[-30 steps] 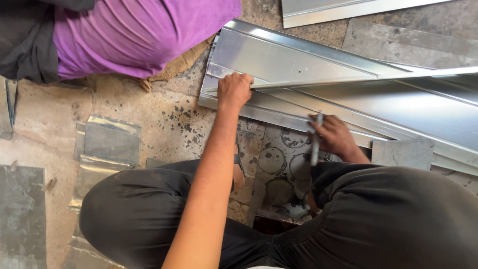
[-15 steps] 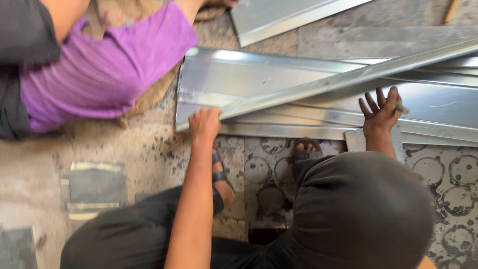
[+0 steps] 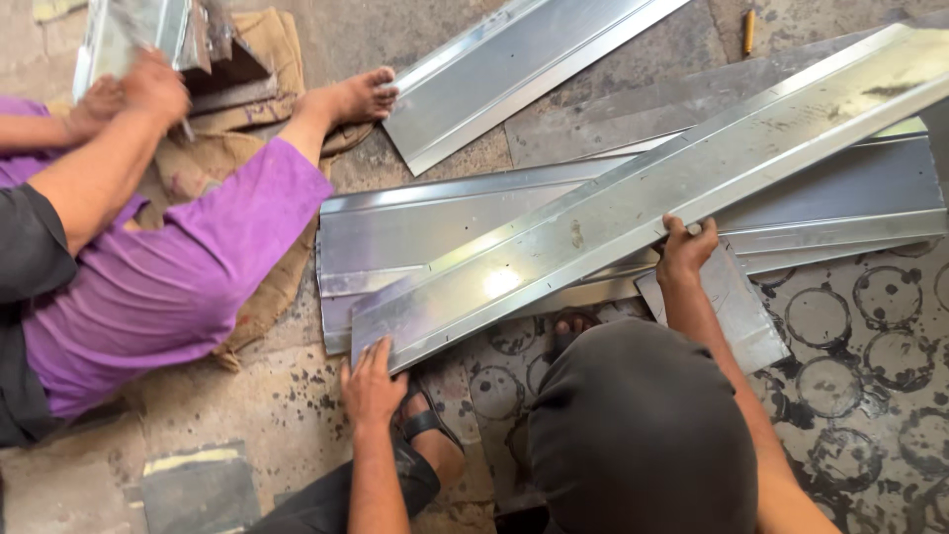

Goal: The person sits on the floor and uses a marker to draw lines and symbols on several metal sheets. They repeatedly position a smaller metal template on top of the larger sheets to trace outlines and mark specific points. The person handles the sheets one by one, moving them aside after marking.

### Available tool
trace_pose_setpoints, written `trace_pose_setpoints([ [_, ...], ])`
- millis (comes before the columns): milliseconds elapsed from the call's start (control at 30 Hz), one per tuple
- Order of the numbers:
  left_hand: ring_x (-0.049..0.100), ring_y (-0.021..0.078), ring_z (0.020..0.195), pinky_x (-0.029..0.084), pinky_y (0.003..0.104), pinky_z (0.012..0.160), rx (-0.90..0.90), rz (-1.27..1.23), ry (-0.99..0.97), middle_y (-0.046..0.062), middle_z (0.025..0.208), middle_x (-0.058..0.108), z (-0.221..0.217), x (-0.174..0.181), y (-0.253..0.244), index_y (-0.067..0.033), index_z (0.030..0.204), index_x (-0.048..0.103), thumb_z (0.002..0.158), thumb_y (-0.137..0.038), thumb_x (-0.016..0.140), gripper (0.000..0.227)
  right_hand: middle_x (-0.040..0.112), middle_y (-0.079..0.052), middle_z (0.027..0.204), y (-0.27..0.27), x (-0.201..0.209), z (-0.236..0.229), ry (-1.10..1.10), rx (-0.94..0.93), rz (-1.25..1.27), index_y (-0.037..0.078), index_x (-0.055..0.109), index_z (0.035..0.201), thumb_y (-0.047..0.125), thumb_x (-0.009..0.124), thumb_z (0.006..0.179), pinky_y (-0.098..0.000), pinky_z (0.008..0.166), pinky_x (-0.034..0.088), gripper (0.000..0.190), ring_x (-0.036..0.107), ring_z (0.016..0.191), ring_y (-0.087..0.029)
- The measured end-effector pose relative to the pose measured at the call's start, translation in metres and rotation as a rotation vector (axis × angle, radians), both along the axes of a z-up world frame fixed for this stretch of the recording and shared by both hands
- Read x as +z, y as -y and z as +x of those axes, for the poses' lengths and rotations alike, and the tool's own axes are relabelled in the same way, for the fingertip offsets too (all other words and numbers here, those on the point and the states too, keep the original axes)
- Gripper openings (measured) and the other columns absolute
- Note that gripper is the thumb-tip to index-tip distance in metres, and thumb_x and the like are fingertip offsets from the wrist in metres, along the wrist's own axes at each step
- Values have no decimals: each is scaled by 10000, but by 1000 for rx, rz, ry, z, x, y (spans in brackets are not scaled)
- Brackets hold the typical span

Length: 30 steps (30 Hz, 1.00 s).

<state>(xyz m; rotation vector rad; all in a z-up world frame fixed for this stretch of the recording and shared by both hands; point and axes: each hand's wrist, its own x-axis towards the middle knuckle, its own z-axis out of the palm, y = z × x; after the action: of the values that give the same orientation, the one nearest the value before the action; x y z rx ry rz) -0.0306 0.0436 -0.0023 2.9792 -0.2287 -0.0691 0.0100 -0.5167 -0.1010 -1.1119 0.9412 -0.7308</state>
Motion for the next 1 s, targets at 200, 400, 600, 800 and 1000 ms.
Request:
trace_pose_setpoints([
  [200, 669, 257, 1230, 562, 458, 987, 54, 92, 105, 0, 1382, 673, -7, -37, -21, -238, 1342, 645, 758, -118, 740, 604, 569, -50, 884, 5, 29, 44, -41, 97, -282, 14, 500, 952, -83, 764, 884, -297, 634, 491, 289, 529, 746, -135],
  [400, 754, 251, 1044, 656, 424, 754, -49, 231, 75, -5, 1338, 687, -22, -94, -19, -234, 1366, 624, 1027, -144, 571, 355, 602, -36, 875, 11, 65, 104, 210, 289, 62, 71, 511, 1017, -57, 695, 866, -332, 556, 578, 269, 636, 690, -159],
  [600, 737, 338, 1076, 654, 415, 750, -178, 414, 135, 137, 1365, 660, -5, -102, 20, -58, 1379, 582, 889, -146, 598, 497, 643, -57, 976, 10, -1, 158, 159, 287, 281, 25, 568, 1145, 58, 790, 930, -340, 604, 559, 311, 639, 784, -182],
  [800, 749, 372, 1004, 646, 418, 685, -180, 433, 179, 160, 1358, 669, 9, -111, 21, -70, 1404, 557, 889, -152, 622, 526, 639, -102, 1143, -33, -39, 74, -45, 372, 61, 86, 551, 1422, 133, 771, 947, -336, 786, 638, 526, 675, 955, -160],
  [1000, 729, 417, 1020, 644, 438, 727, -255, 480, 260, 187, 1400, 620, 1, -115, 30, -59, 1444, 519, 909, -191, 660, 569, 612, -218, 1349, -83, -33, -25, -134, 561, -192, 27, 499, 1456, 104, 722, 972, -351, 845, 608, 538, 660, 1119, -208],
])
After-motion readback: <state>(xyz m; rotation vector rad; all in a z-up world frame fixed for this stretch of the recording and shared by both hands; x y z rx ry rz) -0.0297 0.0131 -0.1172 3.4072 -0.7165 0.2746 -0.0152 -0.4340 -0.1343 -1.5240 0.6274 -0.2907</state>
